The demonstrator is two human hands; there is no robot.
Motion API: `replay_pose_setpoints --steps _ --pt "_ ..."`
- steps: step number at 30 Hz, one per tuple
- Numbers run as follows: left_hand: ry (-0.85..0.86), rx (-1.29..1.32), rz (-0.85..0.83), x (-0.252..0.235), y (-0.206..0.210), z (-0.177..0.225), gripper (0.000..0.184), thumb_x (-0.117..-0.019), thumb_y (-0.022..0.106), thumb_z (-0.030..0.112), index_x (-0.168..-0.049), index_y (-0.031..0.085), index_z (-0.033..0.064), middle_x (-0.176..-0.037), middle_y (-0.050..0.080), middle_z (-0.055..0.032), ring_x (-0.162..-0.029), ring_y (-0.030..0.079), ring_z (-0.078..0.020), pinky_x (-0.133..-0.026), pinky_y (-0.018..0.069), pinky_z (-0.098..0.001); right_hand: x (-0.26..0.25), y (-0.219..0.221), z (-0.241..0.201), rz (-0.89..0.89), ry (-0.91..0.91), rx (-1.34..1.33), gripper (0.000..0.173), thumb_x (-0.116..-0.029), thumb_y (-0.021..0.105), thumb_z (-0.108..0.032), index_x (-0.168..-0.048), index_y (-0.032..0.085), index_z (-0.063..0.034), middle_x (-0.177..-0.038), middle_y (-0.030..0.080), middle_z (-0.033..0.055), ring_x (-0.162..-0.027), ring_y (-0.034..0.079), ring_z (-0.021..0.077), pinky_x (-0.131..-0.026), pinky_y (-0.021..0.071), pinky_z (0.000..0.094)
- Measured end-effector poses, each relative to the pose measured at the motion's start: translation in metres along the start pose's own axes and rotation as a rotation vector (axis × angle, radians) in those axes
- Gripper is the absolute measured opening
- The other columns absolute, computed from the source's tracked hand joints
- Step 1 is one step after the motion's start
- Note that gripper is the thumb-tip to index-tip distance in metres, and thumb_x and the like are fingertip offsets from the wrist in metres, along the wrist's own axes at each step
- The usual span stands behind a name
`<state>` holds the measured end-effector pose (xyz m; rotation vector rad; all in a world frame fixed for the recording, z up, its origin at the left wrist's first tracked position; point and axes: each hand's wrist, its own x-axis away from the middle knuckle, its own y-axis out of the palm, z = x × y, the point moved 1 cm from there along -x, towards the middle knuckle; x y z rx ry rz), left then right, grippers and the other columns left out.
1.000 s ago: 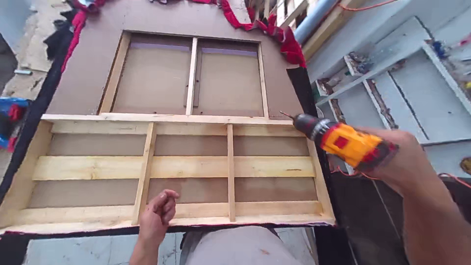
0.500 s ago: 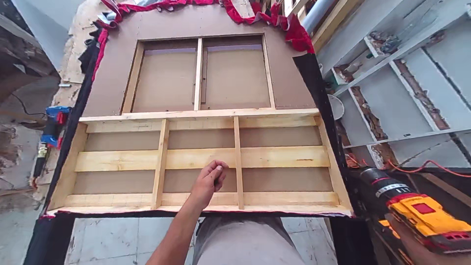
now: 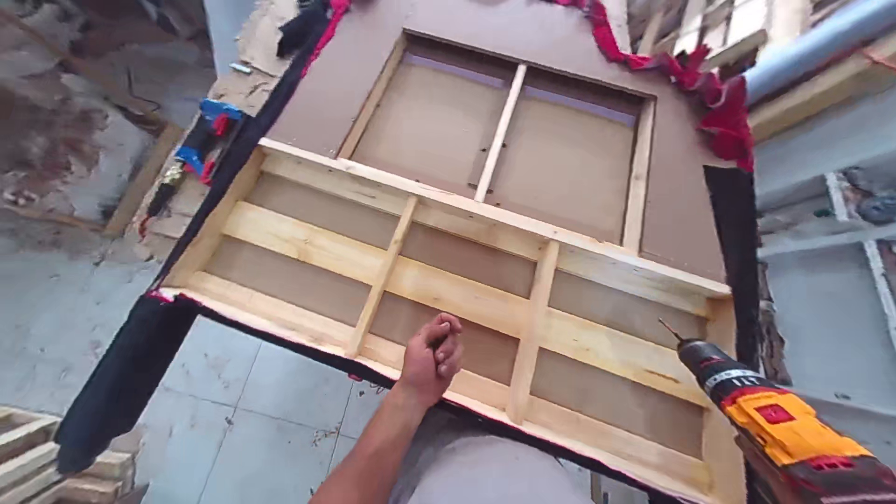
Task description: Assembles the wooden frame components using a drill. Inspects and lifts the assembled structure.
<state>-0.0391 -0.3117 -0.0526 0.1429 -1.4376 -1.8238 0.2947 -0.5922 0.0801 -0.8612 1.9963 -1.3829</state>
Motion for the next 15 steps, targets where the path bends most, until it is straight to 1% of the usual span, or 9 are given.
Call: replay_pose_setpoints --steps 1,3,5,6,8,10,12,13,15 --pt "0.018 -0.037 0.055 -0.001 0.001 0.005 0.036 -0.107 0.031 0.02 -0.096 0.064 0.0109 -0.053 0.044 0.0086 -0.041 0.042 -0.0013 -0.041 0.0386 -0.0162 -0.009 0.004 -0.008 -0.008 -0.06 -0.051 0.05 -0.0826 0.086 -0.031 -0.114 0.068 0.0036 -0.108 0.074 0.0214 -0.101 0.073 0.0273 -0.093 0.0573 0.051" --pt "0.052 -0.13 0.146 -0.001 0.005 0.017 0.04 -0.1082 0.026 0.019 -0.102 0.063 0.0073 -0.056 0.045 0.0073 -0.042 0.041 -0.0018 -0.042 0.0379 -0.0161 -0.026 0.009 -0.033 -0.021 -0.148 -0.148 0.048 -0.0823 0.086 -0.027 -0.112 0.068 0.0062 -0.105 0.074 0.0216 -0.098 0.073 0.0235 -0.093 0.0573 0.0461" --pt "0.091 -0.201 0.185 0.004 0.005 0.031 0.04 -0.1092 0.025 0.018 -0.104 0.062 0.006 -0.058 0.047 0.0063 -0.044 0.042 -0.0022 -0.043 0.0387 -0.0161 -0.04 0.013 -0.055 -0.049 -0.197 -0.177 0.054 -0.0819 0.085 -0.032 -0.115 0.066 0.0067 -0.105 0.073 0.0223 -0.099 0.073 0.0241 -0.092 0.0571 0.048" --pt "0.118 -0.227 0.192 0.008 0.004 0.037 0.039 -0.109 0.024 0.017 -0.102 0.061 0.007 -0.059 0.048 0.006 -0.045 0.043 -0.0023 -0.043 0.0394 -0.0163 -0.045 0.017 -0.062 -0.057 -0.215 -0.178 0.057 -0.0815 0.084 -0.036 -0.116 0.066 0.0059 -0.105 0.073 0.0217 -0.099 0.073 0.0237 -0.092 0.0571 0.0485" --pt "0.193 -0.259 0.216 0.021 0.0 0.047 0.037 -0.1073 0.026 0.017 -0.097 0.061 0.0105 -0.061 0.052 0.0062 -0.046 0.047 -0.002 -0.044 0.0412 -0.0163 -0.05 0.026 -0.073 -0.043 -0.279 -0.17 0.059 -0.0802 0.08 -0.045 -0.112 0.068 0.0039 -0.099 0.074 0.0199 -0.093 0.073 0.0223 -0.085 0.058 0.0472" --pt "0.284 -0.297 0.255 0.038 -0.007 0.057 0.036 -0.1035 0.029 0.016 -0.09 0.063 0.0146 -0.066 0.057 0.0065 -0.049 0.049 -0.0012 -0.045 0.0428 -0.0159 -0.052 0.036 -0.08 -0.04 -0.374 -0.18 0.059 -0.079 0.074 -0.049 -0.111 0.069 0.0001 -0.096 0.075 0.0162 -0.088 0.073 0.0183 -0.078 0.059 0.0425" --pt "0.365 -0.329 0.279 0.054 -0.018 0.063 0.038 -0.1017 0.031 0.016 -0.087 0.066 0.0187 -0.071 0.061 0.0074 -0.051 0.052 -0.0004 -0.047 0.0448 -0.0159 -0.049 0.041 -0.084 -0.071 -0.426 -0.2 0.059 -0.0787 0.07 -0.048 -0.12 0.07 -0.0055 -0.099 0.076 0.0117 -0.089 0.074 0.0155 -0.077 0.0607 0.0403" --pt "0.397 -0.333 0.284 0.061 -0.024 0.065 0.039 -0.1022 0.031 0.017 -0.086 0.067 0.0196 -0.069 0.061 0.008 -0.051 0.052 0.0 -0.047 0.0452 -0.0158 -0.047 0.043 -0.083 -0.082 -0.427 -0.195 0.059 -0.0787 0.07 -0.048 -0.122 0.071 -0.0082 -0.1 0.077 0.0101 -0.088 0.074 0.0165 -0.075 0.0613 0.0423" --pt "0.433 -0.324 0.278 0.069 -0.037 0.066 0.04 -0.1032 0.031 0.017 -0.087 0.068 0.0192 -0.058 0.052 0.0099 -0.045 0.047 0.0005 -0.044 0.0423 -0.0158 -0.041 0.043 -0.076 -0.1 -0.404 -0.157 0.055 -0.0799 0.069 -0.047 -0.124 0.072 -0.014 -0.1 0.077 0.0068 -0.085 0.074 0.0179 -0.072 0.061 0.0459"
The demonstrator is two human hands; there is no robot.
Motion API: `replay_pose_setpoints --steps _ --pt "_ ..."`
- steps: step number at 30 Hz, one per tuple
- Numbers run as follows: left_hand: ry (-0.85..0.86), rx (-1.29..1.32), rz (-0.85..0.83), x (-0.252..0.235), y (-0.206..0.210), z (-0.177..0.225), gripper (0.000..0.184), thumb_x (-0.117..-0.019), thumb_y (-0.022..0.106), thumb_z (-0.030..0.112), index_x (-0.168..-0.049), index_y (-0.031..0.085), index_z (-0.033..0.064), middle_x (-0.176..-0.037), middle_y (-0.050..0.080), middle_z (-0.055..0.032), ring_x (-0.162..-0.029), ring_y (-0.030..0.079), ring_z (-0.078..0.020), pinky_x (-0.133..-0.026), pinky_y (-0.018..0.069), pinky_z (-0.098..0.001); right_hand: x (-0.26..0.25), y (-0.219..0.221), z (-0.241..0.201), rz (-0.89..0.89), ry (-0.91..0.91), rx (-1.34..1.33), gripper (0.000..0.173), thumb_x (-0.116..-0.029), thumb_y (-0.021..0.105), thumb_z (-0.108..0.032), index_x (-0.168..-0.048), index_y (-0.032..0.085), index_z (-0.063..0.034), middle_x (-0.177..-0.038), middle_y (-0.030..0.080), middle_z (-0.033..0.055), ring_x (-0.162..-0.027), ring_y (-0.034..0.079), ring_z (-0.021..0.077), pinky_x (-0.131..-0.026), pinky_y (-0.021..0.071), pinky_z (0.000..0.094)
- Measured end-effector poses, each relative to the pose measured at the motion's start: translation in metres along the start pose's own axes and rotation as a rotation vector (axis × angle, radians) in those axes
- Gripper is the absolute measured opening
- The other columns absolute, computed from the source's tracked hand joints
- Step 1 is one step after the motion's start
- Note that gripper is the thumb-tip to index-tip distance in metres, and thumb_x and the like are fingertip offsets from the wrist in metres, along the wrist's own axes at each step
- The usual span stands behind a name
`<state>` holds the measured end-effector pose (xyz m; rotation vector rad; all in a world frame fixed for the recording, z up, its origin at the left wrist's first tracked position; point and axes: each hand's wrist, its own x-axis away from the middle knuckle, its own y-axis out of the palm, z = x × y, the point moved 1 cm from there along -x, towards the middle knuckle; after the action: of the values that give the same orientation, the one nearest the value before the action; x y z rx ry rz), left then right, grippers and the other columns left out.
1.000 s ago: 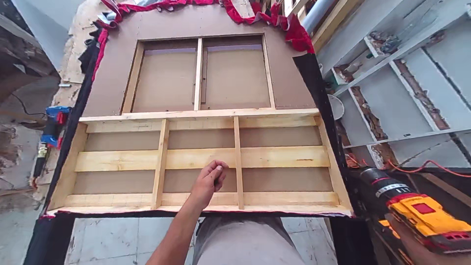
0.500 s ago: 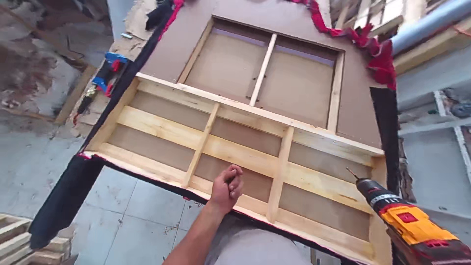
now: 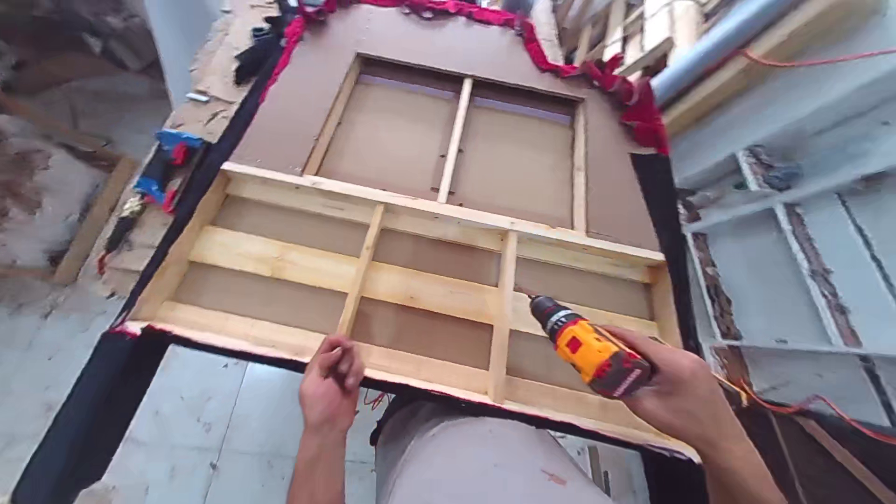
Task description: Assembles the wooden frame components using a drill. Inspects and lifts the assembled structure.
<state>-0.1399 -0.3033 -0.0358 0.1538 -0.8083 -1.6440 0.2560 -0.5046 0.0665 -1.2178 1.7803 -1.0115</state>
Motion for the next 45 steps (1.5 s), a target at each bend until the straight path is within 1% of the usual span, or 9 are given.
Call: replay_pose_setpoints --steps 6,11,16,23,27,30,36,41,45 --pt "0.014 -0.021 -0.079 0.01 0.001 -0.011 0.044 -0.1037 0.03 0.019 -0.087 0.07 0.016 -0.053 0.051 0.0095 -0.041 0.045 0.0009 -0.041 0.0404 -0.0152 0.027 -0.011 0.025 0.01 0.084 0.088 0.054 -0.0805 0.067 -0.05 -0.123 0.073 -0.0173 -0.095 0.077 0.006 -0.078 0.073 0.0222 -0.064 0.0577 0.0516" --pt "0.03 -0.354 -0.128 0.032 0.044 -0.027 0.04 -0.1019 0.034 0.018 -0.089 0.071 0.02 -0.052 0.045 0.0132 -0.041 0.039 0.0034 -0.041 0.0353 -0.013 0.038 -0.033 0.062 0.074 0.096 0.017 0.055 -0.0831 0.068 -0.05 -0.124 0.072 -0.0135 -0.101 0.077 0.0077 -0.088 0.075 0.0197 -0.073 0.0601 0.0469" --pt "0.076 -0.629 -0.237 0.067 0.085 -0.062 0.031 -0.1015 0.045 0.014 -0.096 0.075 0.0182 -0.056 0.049 0.0155 -0.045 0.04 0.0049 -0.044 0.036 -0.0118 0.085 -0.07 0.084 0.207 0.174 -0.004 0.058 -0.0834 0.072 -0.042 -0.126 0.069 -0.0021 -0.104 0.074 0.0191 -0.092 0.073 0.0297 -0.079 0.0581 0.0539" --pt "0.203 -0.885 -0.75 0.095 0.09 -0.121 0.03 -0.1082 0.044 0.022 -0.103 0.071 0.0113 -0.072 0.058 0.018 -0.056 0.045 0.0098 -0.052 0.0393 -0.0094 0.3 -0.121 0.017 0.481 0.495 0.199 0.062 -0.0835 0.078 -0.04 -0.127 0.062 0.0012 -0.112 0.071 0.0128 -0.102 0.068 0.0093 -0.09 0.0567 0.0307" --pt "0.568 -1.277 -0.768 0.101 0.089 -0.145 0.044 -0.1103 0.038 0.021 -0.096 0.07 -0.0053 -0.075 0.067 -0.0081 -0.066 0.06 -0.0032 -0.064 0.0503 -0.0212 0.483 -0.101 -0.034 0.646 0.889 0.047 0.072 -0.0822 0.086 -0.032 -0.132 0.054 0.0073 -0.12 0.068 0.0169 -0.113 0.068 0.0187 -0.099 0.0574 0.0418" --pt "0.606 -1.39 -0.694 0.12 0.105 -0.152 0.043 -0.1105 0.037 0.021 -0.098 0.07 -0.0031 -0.078 0.068 -0.01 -0.071 0.063 -0.0077 -0.068 0.0509 -0.027 0.549 -0.09 -0.042 0.824 1.005 -0.085 0.057 -0.0809 0.084 -0.025 -0.121 0.059 0.0062 -0.106 0.071 0.0117 -0.096 0.071 0.0185 -0.089 0.0608 0.04" --pt "0.43 -0.894 -0.737 0.165 0.148 -0.164 0.036 -0.1042 0.03 0.01 -0.101 0.067 0.0102 -0.066 0.052 0.0189 -0.053 0.044 0.0065 -0.05 0.0393 -0.0132 0.571 -0.078 0.029 1.009 1.019 -0.426 0.044 -0.081 0.075 -0.016 -0.12 0.055 -0.0104 -0.087 0.071 -0.0028 -0.075 0.072 0.0151 -0.07 0.0642 0.0351" --pt "0.368 -0.925 -0.579 0.205 0.21 -0.217 0.036 -0.1013 0.03 0.006 -0.091 0.062 0.0178 -0.066 0.057 0.018 -0.049 0.045 0.0046 -0.046 0.0389 -0.0131 0.597 -0.063 0.137 0.981 0.987 -0.567 0.061 -0.0765 0.079 -0.014 -0.127 0.048 0.0001 -0.098 0.072 -0.0005 -0.081 0.074 0.0146 -0.073 0.0658 0.0373" --pt "0.187 -0.987 -0.399 0.237 0.258 -0.286 0.033 -0.1086 0.03 0.013 -0.103 0.062 0.0146 -0.061 0.051 0.0151 -0.047 0.044 0.0017 -0.044 0.0395 -0.0151 0.629 -0.055 0.224 0.804 1.029 -0.598 0.066 -0.0738 0.083 -0.02 -0.125 0.05 0.006 -0.102 0.072 0.0025 -0.084 0.073 0.0099 -0.075 0.0656 0.0329"
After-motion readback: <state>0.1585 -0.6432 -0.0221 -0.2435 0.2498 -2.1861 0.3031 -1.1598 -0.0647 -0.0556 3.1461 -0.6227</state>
